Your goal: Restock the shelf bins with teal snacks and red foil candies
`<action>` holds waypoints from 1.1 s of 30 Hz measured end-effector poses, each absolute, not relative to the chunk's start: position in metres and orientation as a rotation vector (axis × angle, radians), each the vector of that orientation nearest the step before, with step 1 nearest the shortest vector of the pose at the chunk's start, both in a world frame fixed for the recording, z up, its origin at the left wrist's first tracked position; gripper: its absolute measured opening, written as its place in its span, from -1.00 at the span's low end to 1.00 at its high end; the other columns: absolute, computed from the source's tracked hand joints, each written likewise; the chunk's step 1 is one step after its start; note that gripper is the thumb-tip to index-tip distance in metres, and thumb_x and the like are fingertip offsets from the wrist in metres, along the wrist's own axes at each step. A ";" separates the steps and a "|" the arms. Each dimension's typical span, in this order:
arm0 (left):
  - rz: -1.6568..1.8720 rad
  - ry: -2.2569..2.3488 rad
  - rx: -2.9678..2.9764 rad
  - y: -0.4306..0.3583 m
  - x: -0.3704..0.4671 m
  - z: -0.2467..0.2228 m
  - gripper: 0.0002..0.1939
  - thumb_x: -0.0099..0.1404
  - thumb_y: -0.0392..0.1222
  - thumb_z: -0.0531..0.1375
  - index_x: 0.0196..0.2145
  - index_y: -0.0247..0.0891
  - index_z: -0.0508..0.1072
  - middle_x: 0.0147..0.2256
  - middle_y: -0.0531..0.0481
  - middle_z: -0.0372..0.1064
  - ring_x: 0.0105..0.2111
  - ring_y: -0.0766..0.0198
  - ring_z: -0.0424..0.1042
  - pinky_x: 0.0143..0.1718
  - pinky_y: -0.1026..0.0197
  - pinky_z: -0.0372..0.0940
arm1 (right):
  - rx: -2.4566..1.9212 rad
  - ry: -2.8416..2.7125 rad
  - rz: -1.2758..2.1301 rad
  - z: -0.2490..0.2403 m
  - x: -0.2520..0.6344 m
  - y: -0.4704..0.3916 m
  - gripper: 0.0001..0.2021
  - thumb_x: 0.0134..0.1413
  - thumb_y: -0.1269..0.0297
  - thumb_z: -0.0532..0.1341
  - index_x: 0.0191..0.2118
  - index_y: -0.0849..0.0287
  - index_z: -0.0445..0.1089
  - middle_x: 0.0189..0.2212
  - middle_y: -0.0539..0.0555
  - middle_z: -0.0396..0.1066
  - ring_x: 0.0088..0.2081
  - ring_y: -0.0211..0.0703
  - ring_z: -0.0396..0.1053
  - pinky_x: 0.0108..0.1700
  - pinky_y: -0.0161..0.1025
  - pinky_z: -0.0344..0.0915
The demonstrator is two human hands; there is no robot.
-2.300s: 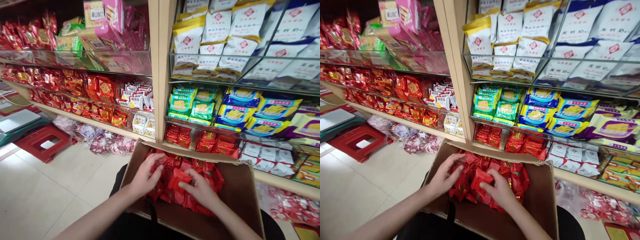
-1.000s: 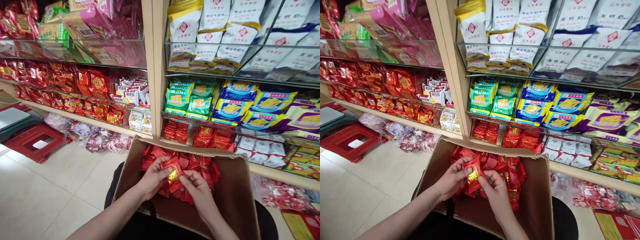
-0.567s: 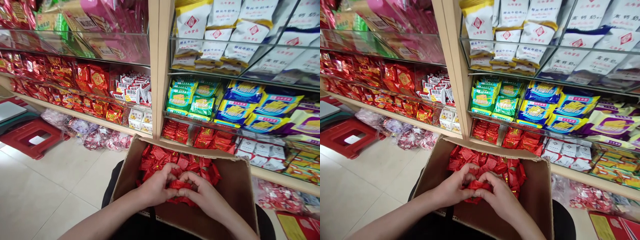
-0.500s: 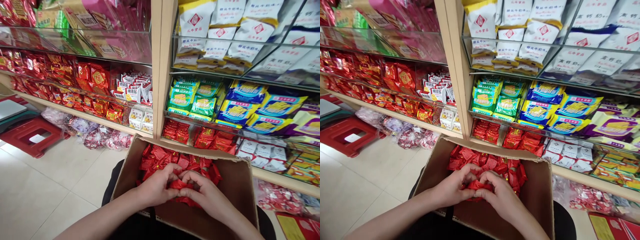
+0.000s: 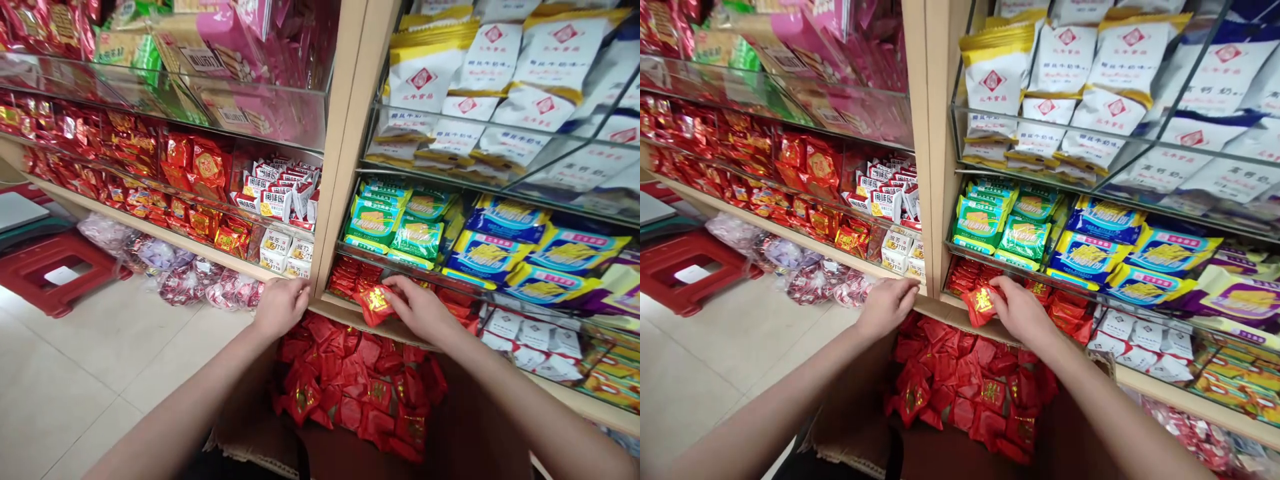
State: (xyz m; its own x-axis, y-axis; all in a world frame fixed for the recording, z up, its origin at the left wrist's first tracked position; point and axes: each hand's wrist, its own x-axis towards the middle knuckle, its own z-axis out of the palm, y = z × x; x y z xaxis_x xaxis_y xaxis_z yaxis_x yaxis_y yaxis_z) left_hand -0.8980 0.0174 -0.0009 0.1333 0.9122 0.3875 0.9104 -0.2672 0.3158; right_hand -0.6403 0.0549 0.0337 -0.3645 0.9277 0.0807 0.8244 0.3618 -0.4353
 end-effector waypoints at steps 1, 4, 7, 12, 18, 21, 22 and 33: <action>0.740 1.943 2.421 0.018 -0.898 -0.006 -0.75 0.26 -0.19 -0.08 -0.31 -0.27 0.37 -0.43 -0.03 0.39 -0.35 0.22 0.33 -0.23 0.15 0.11 | -1.583 -2.305 0.478 0.031 -0.645 0.064 -0.81 0.05 0.26 0.00 -0.19 0.11 0.21 -0.31 0.06 0.40 -0.29 -0.14 0.36 -0.26 -0.26 0.23; 0.655 2.003 2.520 0.015 -0.896 -0.014 -0.72 0.27 -0.21 -0.12 -0.34 -0.26 0.37 -0.46 -0.03 0.36 -0.37 0.21 0.30 -0.25 0.13 0.06 | -1.706 -2.375 0.393 0.018 -0.655 0.085 -0.84 0.04 0.27 0.01 -0.22 0.11 0.18 -0.35 0.04 0.40 -0.34 -0.18 0.36 -0.32 -0.30 0.21; 0.644 1.996 2.560 0.013 -0.896 -0.015 -0.71 0.27 -0.21 -0.12 -0.34 -0.26 0.37 -0.47 -0.02 0.35 -0.39 0.22 0.28 -0.26 0.14 0.03 | -1.806 -2.513 0.287 -0.004 -0.660 0.100 -0.85 0.02 0.37 0.04 -0.23 0.19 0.21 -0.32 0.14 0.40 -0.26 -0.10 0.35 -0.27 -0.26 0.18; 0.635 1.976 2.579 0.015 -0.898 -0.017 -0.72 0.27 -0.22 -0.12 -0.34 -0.26 0.37 -0.47 -0.02 0.34 -0.39 0.22 0.26 -0.24 0.13 0.02 | -1.985 -2.559 0.359 -0.040 -0.663 0.126 -0.86 -0.09 0.52 0.12 -0.31 0.29 0.29 -0.32 0.24 0.41 -0.25 -0.06 0.37 -0.28 -0.26 0.20; 0.666 1.954 2.606 0.016 -0.898 -0.022 -0.72 0.26 -0.22 -0.11 -0.33 -0.28 0.38 -0.48 -0.04 0.33 -0.39 0.22 0.25 -0.23 0.12 0.01 | -2.205 -2.537 0.466 -0.063 -0.665 0.141 -0.86 0.03 0.34 0.14 -0.28 0.29 0.32 -0.28 0.08 0.38 -0.25 -0.21 0.34 -0.22 -0.19 0.28; 0.677 1.961 2.604 0.017 -0.899 -0.022 -0.72 0.26 -0.22 -0.11 -0.33 -0.28 0.37 -0.48 -0.03 0.33 -0.39 0.23 0.25 -0.22 0.12 0.01 | -2.290 -2.506 0.518 -0.070 -0.664 0.145 -0.81 0.05 0.28 0.12 -0.23 0.28 0.31 -0.24 0.08 0.35 -0.25 -0.22 0.34 -0.23 -0.18 0.31; 0.679 1.962 2.603 0.017 -0.899 -0.022 -0.72 0.26 -0.22 -0.11 -0.33 -0.28 0.37 -0.48 -0.03 0.33 -0.39 0.23 0.25 -0.22 0.12 0.01 | -2.314 -2.496 0.547 -0.073 -0.664 0.146 -0.81 0.06 0.27 0.12 -0.24 0.28 0.31 -0.26 0.07 0.36 -0.27 -0.23 0.34 -0.25 -0.19 0.31; 0.699 1.967 2.606 0.017 -0.899 -0.024 -0.74 0.26 -0.24 -0.10 -0.35 -0.28 0.37 -0.48 -0.03 0.32 -0.40 0.24 0.24 -0.22 0.12 0.01 | -2.236 -2.434 0.722 -0.089 -0.661 0.153 -0.79 0.02 0.21 0.14 -0.31 0.28 0.31 -0.38 0.01 0.37 -0.40 -0.30 0.34 -0.37 -0.28 0.30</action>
State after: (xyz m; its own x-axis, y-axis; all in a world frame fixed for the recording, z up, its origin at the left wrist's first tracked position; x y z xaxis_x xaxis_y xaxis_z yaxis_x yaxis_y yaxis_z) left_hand -0.8986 0.0173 -0.0237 0.2258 0.8695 0.4392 0.9517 -0.2931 0.0910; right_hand -0.6613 0.1530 -0.0886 -0.1103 0.8861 -0.4502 0.9882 0.0495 -0.1448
